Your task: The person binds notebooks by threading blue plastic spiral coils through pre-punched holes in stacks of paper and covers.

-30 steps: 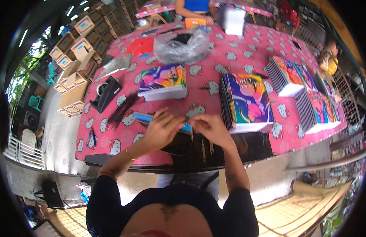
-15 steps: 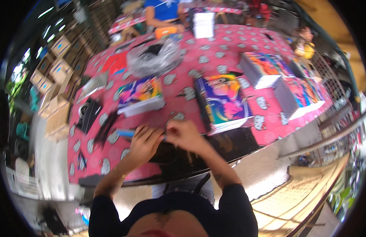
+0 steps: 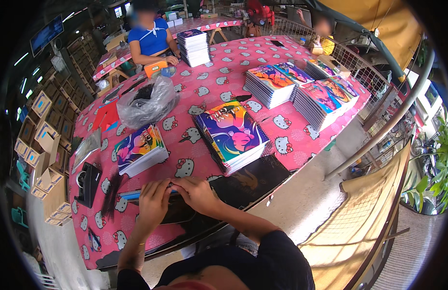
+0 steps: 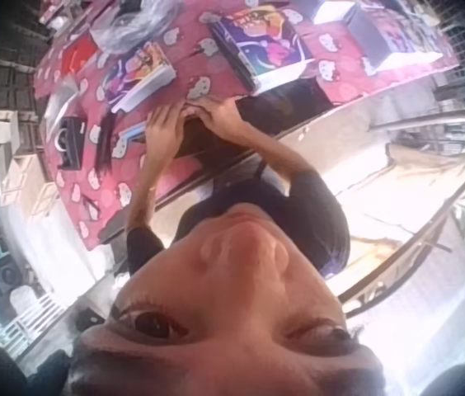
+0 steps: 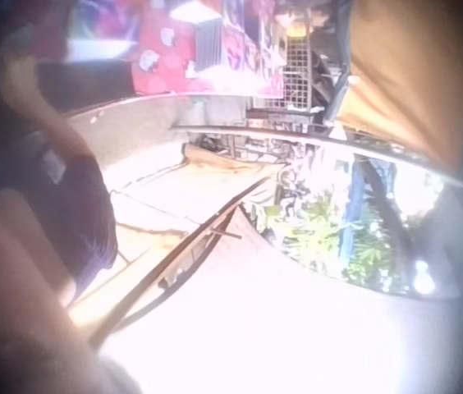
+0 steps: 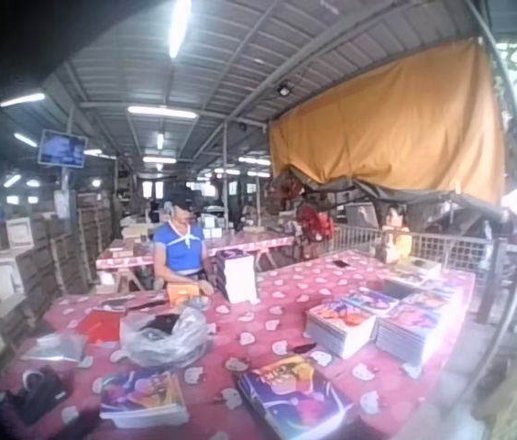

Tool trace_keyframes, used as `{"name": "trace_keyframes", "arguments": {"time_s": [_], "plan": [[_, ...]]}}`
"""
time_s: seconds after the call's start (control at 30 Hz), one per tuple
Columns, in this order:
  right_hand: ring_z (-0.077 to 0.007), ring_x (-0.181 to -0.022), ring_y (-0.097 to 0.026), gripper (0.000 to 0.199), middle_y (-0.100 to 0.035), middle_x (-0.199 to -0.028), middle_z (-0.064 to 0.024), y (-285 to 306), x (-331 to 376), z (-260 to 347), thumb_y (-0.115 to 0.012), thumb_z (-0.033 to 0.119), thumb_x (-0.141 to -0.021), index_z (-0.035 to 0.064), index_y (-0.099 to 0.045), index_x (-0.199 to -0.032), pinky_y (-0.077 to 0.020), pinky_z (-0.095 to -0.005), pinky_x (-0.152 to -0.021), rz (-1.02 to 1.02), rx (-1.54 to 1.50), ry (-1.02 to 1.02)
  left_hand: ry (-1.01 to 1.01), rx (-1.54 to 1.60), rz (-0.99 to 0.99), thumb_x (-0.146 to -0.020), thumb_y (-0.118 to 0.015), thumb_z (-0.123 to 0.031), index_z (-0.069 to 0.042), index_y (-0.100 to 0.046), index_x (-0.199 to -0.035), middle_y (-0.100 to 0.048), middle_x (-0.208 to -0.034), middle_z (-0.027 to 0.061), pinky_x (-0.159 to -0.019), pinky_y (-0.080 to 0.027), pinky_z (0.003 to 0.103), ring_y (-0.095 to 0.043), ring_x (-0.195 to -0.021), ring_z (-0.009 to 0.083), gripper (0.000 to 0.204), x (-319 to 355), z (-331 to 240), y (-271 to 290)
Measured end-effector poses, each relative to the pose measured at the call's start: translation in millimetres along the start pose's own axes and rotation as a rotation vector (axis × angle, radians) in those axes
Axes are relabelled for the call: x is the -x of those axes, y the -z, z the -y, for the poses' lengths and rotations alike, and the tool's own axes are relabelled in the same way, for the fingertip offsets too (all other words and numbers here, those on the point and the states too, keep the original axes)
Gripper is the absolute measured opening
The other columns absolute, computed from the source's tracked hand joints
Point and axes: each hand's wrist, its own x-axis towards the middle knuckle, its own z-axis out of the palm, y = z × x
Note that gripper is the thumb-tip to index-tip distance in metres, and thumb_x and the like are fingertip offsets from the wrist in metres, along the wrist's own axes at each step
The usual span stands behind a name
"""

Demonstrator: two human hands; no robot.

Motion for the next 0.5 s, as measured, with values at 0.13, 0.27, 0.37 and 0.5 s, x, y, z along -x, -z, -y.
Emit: {"name": "trace_keyframes", "arguments": {"time_s": [0.13, 0.27, 0.37, 0.5], "plan": [[-0.0326, -0.103, -0.068, 0.032, -0.070, -0.112, -0.0155, 27, -10, 18, -0.074, 0.020, -0.091, 0.0042, -0.068, -0.118, -0.0527, -0.0458, -0.085, 0.028, 0.119, 0.121, 0.045, -0.006, 0.205, -0.087, -0.072, -0.008, -0.002, -0.069, -0.111, -0.069, -0.101, 0.0147, -0.082, -0.049, 0.044, -0.065, -0.088, 0.0351, 0.026, -4, 5, 30], [-0.0384, -0.119, -0.061, 0.037, -0.064, -0.129, -0.0201, 103, -9, -10, -0.070, 0.020, -0.094, 0.0047, -0.066, -0.127, -0.0449, -0.0456, -0.102, -0.375, 0.231, 0.005, 0.106, 0.109, 0.084, -0.086, -0.072, -0.006, -0.001, -0.069, -0.106, -0.068, -0.096, 0.0161, -0.079, -0.052, 0.043, -0.066, -0.088, 0.0343, 0.021, -26, 18, 69], [-0.0386, -0.124, -0.057, 0.038, -0.060, -0.134, -0.0230, 158, -6, -51, -0.067, 0.023, -0.097, 0.0021, -0.064, -0.130, -0.0436, -0.0467, -0.104, -0.594, 0.400, -0.234, -0.025, 0.152, -0.416, -0.093, -0.068, -0.007, 0.001, -0.064, -0.114, -0.068, -0.106, 0.0161, -0.081, -0.053, 0.040, -0.068, -0.093, 0.0284, 0.022, -67, 6, 81], [-0.0260, -0.110, -0.064, 0.036, -0.069, -0.117, -0.0175, 169, 1, -100, -0.065, 0.020, -0.100, -0.0012, -0.065, -0.130, -0.0477, -0.0369, -0.099, -0.494, 0.264, -0.432, -0.477, 0.266, -0.654, -0.094, -0.065, -0.004, -0.003, -0.062, -0.124, -0.068, -0.119, 0.0143, -0.108, -0.045, 0.046, -0.065, -0.115, 0.0334, 0.030, -132, -2, 46]]}}
